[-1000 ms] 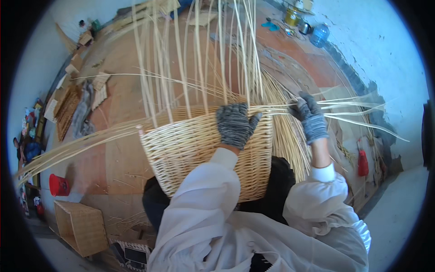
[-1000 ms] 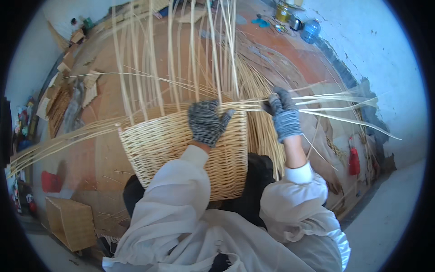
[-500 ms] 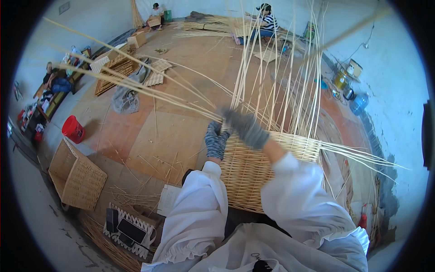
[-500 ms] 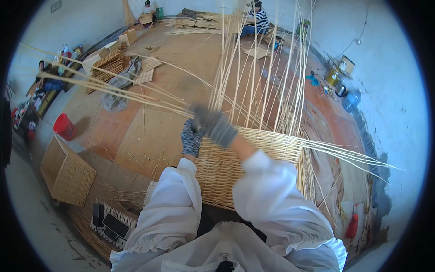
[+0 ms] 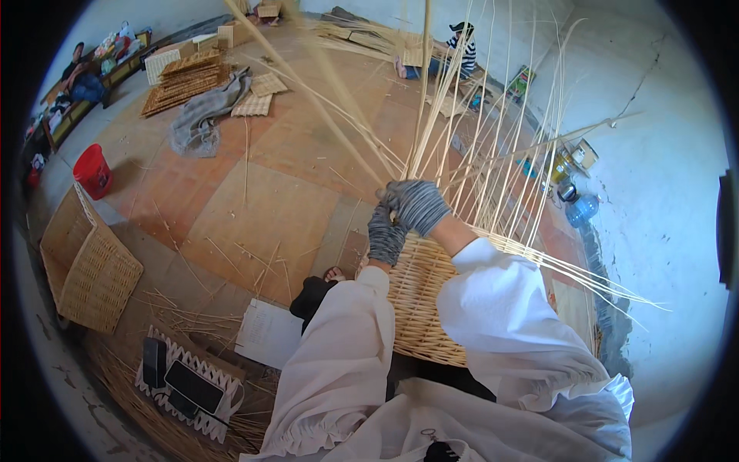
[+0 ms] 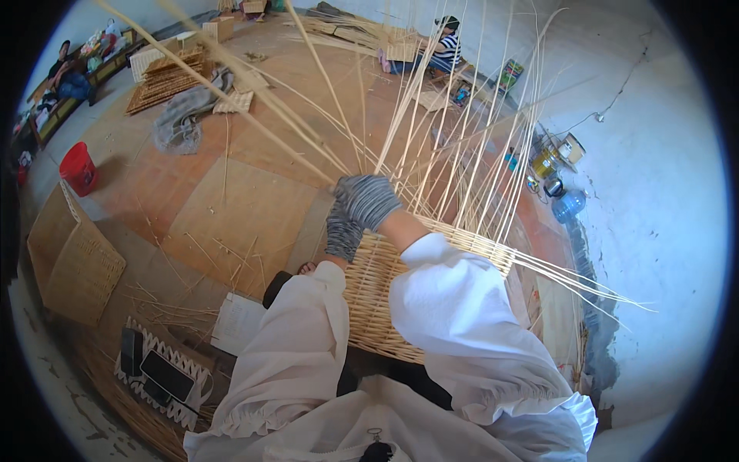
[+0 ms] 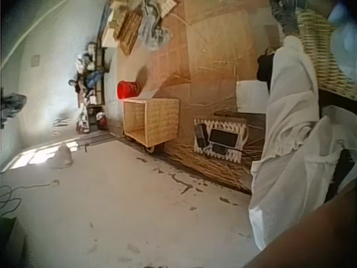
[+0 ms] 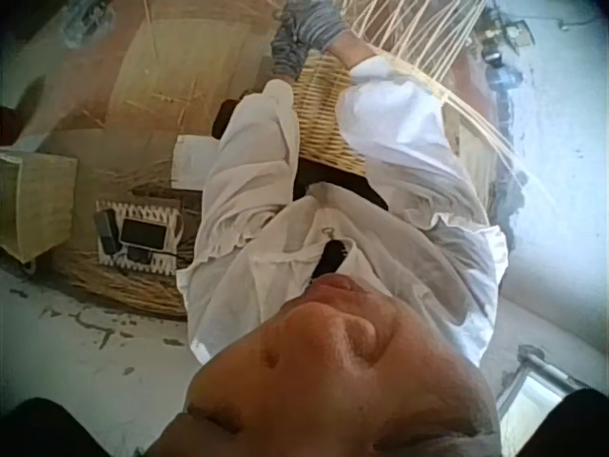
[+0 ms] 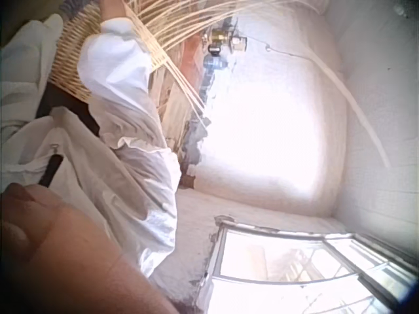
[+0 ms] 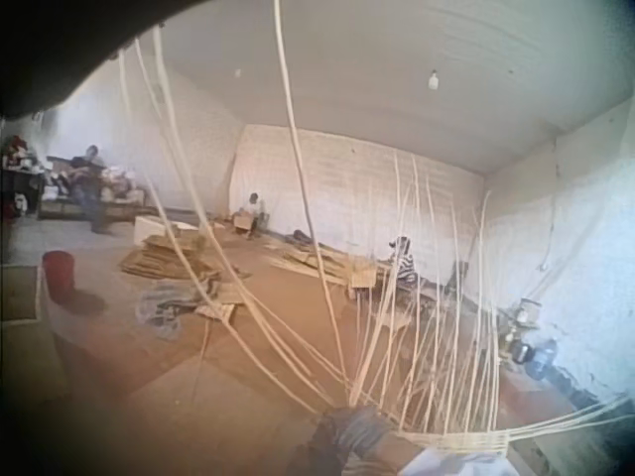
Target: The recorder is weaving a large basket using bamboo or wicker strips.
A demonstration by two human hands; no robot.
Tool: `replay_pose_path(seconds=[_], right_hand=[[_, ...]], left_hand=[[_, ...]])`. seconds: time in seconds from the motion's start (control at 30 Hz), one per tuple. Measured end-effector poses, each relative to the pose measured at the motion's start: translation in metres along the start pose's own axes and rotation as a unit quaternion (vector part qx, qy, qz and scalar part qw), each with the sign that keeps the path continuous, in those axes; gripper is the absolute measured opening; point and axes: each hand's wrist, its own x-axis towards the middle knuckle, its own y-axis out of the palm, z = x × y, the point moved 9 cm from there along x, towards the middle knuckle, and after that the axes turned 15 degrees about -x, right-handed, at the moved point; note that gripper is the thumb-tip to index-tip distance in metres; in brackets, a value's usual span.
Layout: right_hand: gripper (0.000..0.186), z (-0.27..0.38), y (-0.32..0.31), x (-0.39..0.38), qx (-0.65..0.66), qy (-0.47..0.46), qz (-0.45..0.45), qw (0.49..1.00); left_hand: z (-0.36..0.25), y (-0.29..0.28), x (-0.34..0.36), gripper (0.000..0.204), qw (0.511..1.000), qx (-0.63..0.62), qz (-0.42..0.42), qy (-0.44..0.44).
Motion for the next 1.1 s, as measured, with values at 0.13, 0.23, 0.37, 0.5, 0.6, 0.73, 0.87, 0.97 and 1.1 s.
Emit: replay_pose_path(seconds=[0.13, 0.23, 0.37, 0.5, 0.6, 0.73, 0.87, 0.97, 1.1], right_hand=[[0.027, 0.057, -0.005, -0.009, -0.119, -0.073, -0.092, 0.986], [0.023, 0.007, -0.030, -0.017, 0.038, 0.022, -0.191, 0.981], [0.018, -0.107, 0.059, -0.069, 0.527, 0.193, -0.196, 0.804], [0.014, -0.173, 0.156, -0.079, 0.794, 0.282, -0.201, 0.499], [0.015, -0.177, 0.165, -0.074, 0.814, 0.267, -0.189, 0.479], [0.010, -0.190, 0.145, -0.065, 0.746, 0.248, -0.215, 0.579], [0.018, -0.214, 0.064, -0.001, 0.406, 0.163, -0.315, 0.842], [0.038, -0.196, 0.036, 0.074, 0.184, 0.008, -0.082, 0.979], [0.054, -0.192, 0.049, 0.088, -0.135, 0.240, 0.078, 0.958]], left_hand=[[-0.030, -0.016, -0.006, 0.030, 0.837, 0.505, 0.086, 0.191], [-0.031, 0.001, -0.016, 0.036, 0.942, 0.280, 0.045, 0.178], [-0.043, 0.019, -0.034, 0.037, 0.912, 0.329, 0.046, 0.239], [-0.027, 0.036, -0.030, 0.035, 0.907, 0.346, 0.064, 0.231], [-0.038, 0.031, -0.013, 0.037, 0.905, 0.386, 0.030, 0.175], [-0.047, 0.021, 0.019, 0.041, 0.881, 0.472, 0.005, 0.039], [-0.008, 0.033, 0.022, 0.037, 0.874, 0.485, 0.033, -0.002], [0.006, 0.010, 0.038, 0.036, 0.898, 0.440, 0.002, 0.022], [0.000, 0.004, 0.035, 0.036, 0.876, 0.473, -0.084, 0.039]])
